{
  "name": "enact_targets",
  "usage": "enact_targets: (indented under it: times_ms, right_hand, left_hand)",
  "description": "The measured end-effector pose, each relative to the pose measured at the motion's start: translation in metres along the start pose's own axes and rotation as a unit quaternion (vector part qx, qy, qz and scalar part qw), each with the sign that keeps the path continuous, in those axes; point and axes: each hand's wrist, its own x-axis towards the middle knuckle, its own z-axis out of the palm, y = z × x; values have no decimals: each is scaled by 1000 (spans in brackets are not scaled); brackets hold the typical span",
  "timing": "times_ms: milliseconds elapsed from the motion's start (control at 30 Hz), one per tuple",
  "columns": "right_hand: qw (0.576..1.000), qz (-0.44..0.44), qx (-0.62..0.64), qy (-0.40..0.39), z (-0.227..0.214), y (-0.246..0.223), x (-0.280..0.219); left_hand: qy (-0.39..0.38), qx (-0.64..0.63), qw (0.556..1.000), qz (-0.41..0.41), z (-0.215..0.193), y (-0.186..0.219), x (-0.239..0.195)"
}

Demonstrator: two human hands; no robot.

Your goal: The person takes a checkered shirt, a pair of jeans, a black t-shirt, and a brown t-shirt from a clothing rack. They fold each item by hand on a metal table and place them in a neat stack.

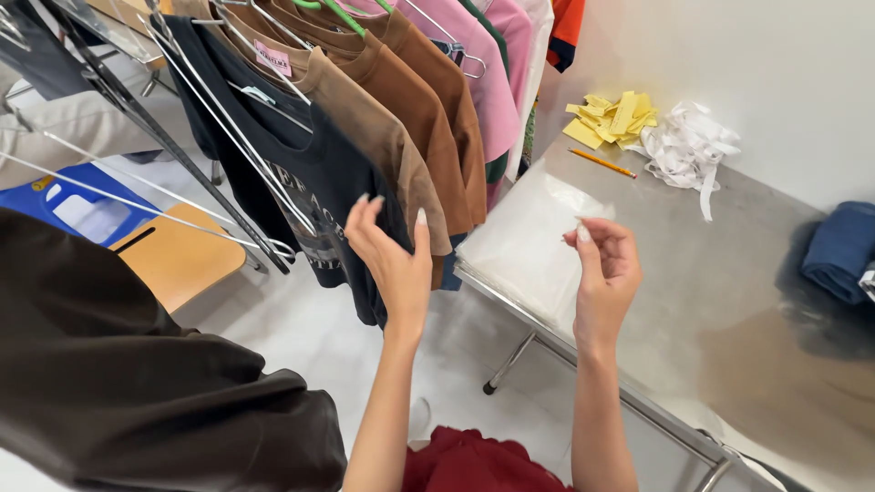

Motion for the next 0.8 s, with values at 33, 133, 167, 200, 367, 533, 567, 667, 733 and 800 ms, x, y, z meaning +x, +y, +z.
enact_targets:
  times_ms: [33, 133, 167, 200, 367, 533, 567, 667, 733, 800]
  right_hand:
    - [1000, 2, -2, 2, 5, -3, 2]
    - [1000, -5, -9, -4, 23, -8, 14]
    - [1000, 3, -8, -16, 28, -8, 18]
    - [1000, 10, -6, -29, 32, -8, 22]
    - [996, 32, -9, -77, 55, -3, 26]
    - [976, 38, -34, -210, 88, 14, 34]
    - [967, 24, -30, -250, 98, 19, 35]
    - [951, -7, -49, -306, 118, 19, 34]
    - [943, -26, -72, -323, 125, 23, 31]
    - [930, -53, -133, -339, 126, 35, 28]
  left_hand:
    - [-4, 0, 1000, -1, 1, -8, 6]
    - [-6, 29, 999, -10, 6, -27, 29]
    - [-49, 21, 996, -70, 7, -30, 34]
    - [-91, 12, 987, -131, 7, -34, 39]
    - [-146, 63, 987, -35, 46, -76, 38]
    - [-226, 93, 966, 80, 56, -56, 30]
    - [-265, 92, 955, 100, 59, -54, 26]
    - [-332, 116, 924, 152, 68, -61, 9]
    - [-360, 142, 904, 182, 77, -66, -11]
    - [-433, 215, 832, 271, 91, -65, -39]
